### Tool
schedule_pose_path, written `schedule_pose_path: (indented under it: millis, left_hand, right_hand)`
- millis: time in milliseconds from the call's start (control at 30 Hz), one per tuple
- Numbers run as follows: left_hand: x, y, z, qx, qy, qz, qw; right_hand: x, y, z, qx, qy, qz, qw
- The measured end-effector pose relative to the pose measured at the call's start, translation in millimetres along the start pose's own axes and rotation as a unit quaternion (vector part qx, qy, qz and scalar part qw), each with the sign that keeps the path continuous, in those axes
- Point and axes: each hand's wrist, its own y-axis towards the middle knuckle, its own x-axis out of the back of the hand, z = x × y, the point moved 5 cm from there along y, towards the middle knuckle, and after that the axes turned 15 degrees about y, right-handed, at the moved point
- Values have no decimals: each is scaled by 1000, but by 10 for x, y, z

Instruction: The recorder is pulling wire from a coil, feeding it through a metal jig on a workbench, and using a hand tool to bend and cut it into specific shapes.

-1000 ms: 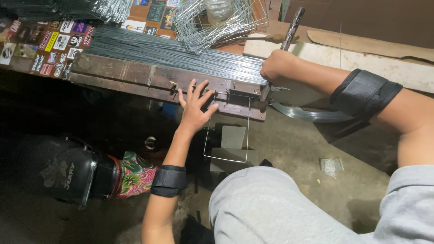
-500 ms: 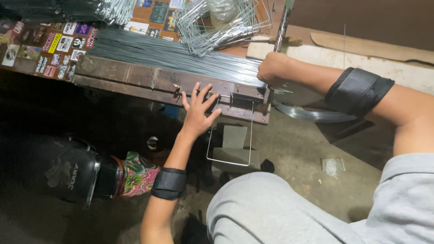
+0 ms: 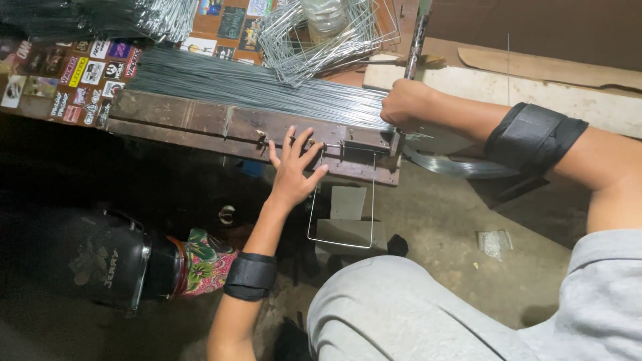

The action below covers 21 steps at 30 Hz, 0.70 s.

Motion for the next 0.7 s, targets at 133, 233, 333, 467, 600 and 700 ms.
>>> schedule_pose_path:
  millis: [133, 233, 333, 467, 600, 700]
  left_hand:
    - [-6, 2, 2, 7, 0, 7, 1000]
    - [-1, 0, 5, -1, -3, -2, 1000]
    - [-11, 13, 3, 6, 11, 13, 1000]
    - [-15, -4, 1, -3, 1, 4, 1000]
    - [-21, -20, 18, -9, 9, 0, 1000]
    - [-18, -11, 32, -12, -1, 0, 1000]
  right_hand:
    - [-3, 25, 3, 6, 11, -3, 1000]
    - [4, 28, -6, -14, 29, 12, 999]
    - [-79, -4, -33, -41, 67, 33, 996]
    - [-214, -162, -44, -97, 96, 16, 991]
    - [-652, -108, -197, -124, 136, 0, 983]
    - [-772, -197, -189, -127, 151, -103, 975]
